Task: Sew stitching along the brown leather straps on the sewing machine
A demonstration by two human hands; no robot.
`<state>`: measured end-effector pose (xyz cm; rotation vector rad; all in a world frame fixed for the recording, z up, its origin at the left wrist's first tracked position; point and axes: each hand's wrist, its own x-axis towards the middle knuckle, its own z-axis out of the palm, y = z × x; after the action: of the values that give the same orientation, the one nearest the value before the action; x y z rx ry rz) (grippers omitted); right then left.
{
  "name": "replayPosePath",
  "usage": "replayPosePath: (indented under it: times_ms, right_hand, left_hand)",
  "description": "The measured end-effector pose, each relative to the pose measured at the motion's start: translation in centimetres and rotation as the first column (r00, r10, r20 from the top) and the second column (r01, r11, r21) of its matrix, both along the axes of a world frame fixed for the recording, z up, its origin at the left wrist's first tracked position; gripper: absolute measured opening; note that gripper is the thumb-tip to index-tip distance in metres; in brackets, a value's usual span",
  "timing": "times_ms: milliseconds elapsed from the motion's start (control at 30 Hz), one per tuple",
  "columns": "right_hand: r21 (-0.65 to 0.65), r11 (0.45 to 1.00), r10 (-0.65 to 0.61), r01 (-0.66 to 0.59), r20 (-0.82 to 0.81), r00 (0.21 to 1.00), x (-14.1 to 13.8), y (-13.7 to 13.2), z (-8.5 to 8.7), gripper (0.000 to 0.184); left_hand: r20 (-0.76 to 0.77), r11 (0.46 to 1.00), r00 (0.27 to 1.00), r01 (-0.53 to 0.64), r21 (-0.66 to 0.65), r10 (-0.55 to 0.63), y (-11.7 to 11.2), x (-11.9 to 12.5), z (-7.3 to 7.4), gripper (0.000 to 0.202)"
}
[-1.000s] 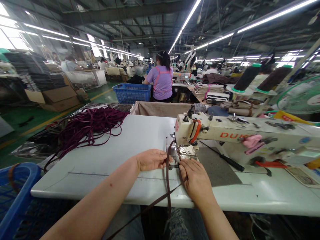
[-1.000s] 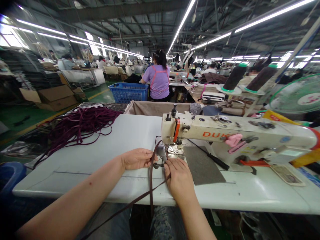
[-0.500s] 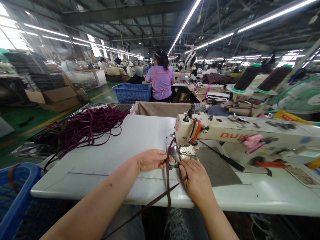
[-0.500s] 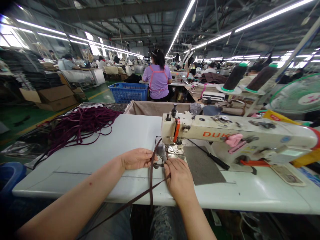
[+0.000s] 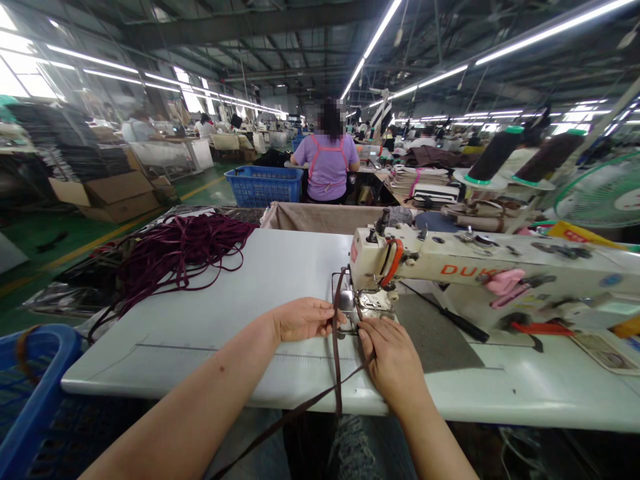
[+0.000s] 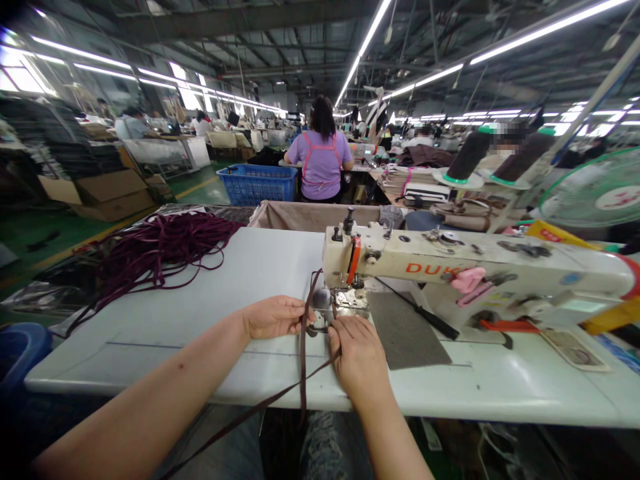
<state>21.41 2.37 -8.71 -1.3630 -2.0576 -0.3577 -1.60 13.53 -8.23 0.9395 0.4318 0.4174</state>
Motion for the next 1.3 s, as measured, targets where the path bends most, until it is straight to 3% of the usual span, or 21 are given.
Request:
replayPosePath:
  times_ms: [133,333,500,667,833,1300]
  right_hand:
    - [-0.006,1.0,0.004,-0.004,0.003,1.0,0.09,0.02,0.01,0.032]
    - [-0.009,1.0,0.01,-0.01,0.011,1.0,0.17,0.01,0.05,0.034]
    - [-0.026,1.0,-0.001,0.001,0.001,1.0,0.09,-0.07,0.09,0.034]
    - [-0.007,1.0,0.009,-0.009,0.009,1.0,0.11,-0.07,0.18,0.032]
    - [-0.019,1.0,0.016,-0.016,-0.001,1.0,0.1,0.0,0.22,0.031]
    - [-0.009,1.0,0.009,-0.009,0.0,1.0,-0.04,-0.09,0.18,0.029]
  left_hand:
    - [0.01,1.0,1.0,0.011,0.022,-0.011,-0.19,-0.08,0.38,0.033]
    - [-0.032,0.975,0.978,0.209,0.071,-0.207,-0.31,-0.4,0.92,0.043]
    - [0.005,0.999,1.0,0.024,0.033,-0.025,-0.14,-0.27,0.47,0.037]
    - [-0.051,0.987,0.987,0.153,0.057,-0.15,-0.1,-0.37,0.45,0.04]
    - [-0.024,1.0,1.0,-0.011,0.005,0.011,-0.02,-0.1,0.39,0.038]
    - [-0.033,1.0,0.999,-0.014,0.003,0.014,-0.1,-0.07,0.46,0.038]
